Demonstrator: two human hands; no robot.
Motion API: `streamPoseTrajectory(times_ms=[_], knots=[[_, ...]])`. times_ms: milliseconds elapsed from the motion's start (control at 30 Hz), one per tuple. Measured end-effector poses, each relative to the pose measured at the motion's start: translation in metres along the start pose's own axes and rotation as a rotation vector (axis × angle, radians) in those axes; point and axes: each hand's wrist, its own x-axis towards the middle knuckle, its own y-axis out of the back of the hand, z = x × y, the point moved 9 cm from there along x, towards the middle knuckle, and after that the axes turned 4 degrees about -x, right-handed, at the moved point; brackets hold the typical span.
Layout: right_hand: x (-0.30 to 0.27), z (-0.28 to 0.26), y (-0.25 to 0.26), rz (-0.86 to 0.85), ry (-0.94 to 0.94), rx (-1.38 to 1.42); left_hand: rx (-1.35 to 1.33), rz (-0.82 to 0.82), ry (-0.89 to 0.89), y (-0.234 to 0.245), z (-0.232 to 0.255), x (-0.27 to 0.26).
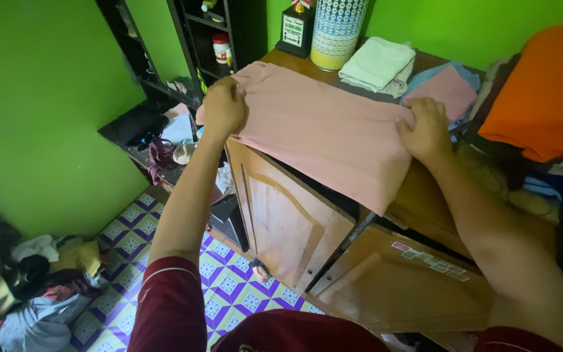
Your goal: The person folds a pink garment and a pair of black pants by hand on top of a wooden cabinet.
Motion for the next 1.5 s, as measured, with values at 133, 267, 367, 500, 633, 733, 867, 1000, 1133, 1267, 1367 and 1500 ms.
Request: streamPoseTrajectory(times_ms=[133,267,367,500,633,733,867,1000,1133,1267,1367,1500], knots=[[0.000,0.000,-0.001,-0.015,-0.001,-0.038,-0.022,-0.039,0.033,-0.007,-0.003,0.001],[-0.001,-0.001,-0.001,-0.025,0.000,-0.059,0.136,-0.137,0.105,-0.020,-0.015,0.002],[0.001,-0.002,0.002,-0.033,-0.016,-0.059,0.202,-0.213,0.114,-0.024,-0.010,0.003],[0.002,-0.003,0.013,0.033,0.015,0.056,0.165,-0.192,0.098,-0.025,0.021,0.015],[0.000,0.005,0.016,0.103,0.041,0.089,0.035,-0.204,0.107,-0.045,0.047,0.029],[0.001,0.016,0.007,0.111,0.009,0.056,0.097,-0.343,0.088,-0.074,0.050,0.036],[0.003,0.022,-0.003,0.081,0.008,0.051,-0.058,-0.327,0.075,-0.110,0.028,0.054],[-0.001,0.029,-0.002,0.173,0.023,0.155,-0.137,-0.376,-0.027,-0.149,-0.009,0.063],[-0.002,0.056,-0.019,0.156,-0.122,0.389,0.044,-0.400,0.021,-0.171,-0.050,0.077],[-0.007,0.078,-0.041,0.051,-0.367,0.627,-0.663,-0.421,0.469,-0.158,-0.070,0.073],[0.000,0.066,-0.033,0.037,-0.310,0.328,-0.521,-0.357,0.366,-0.143,-0.059,0.076],[0.003,0.024,-0.014,0.122,-0.111,-0.090,-0.022,-0.251,-0.026,-0.133,-0.032,0.073]])
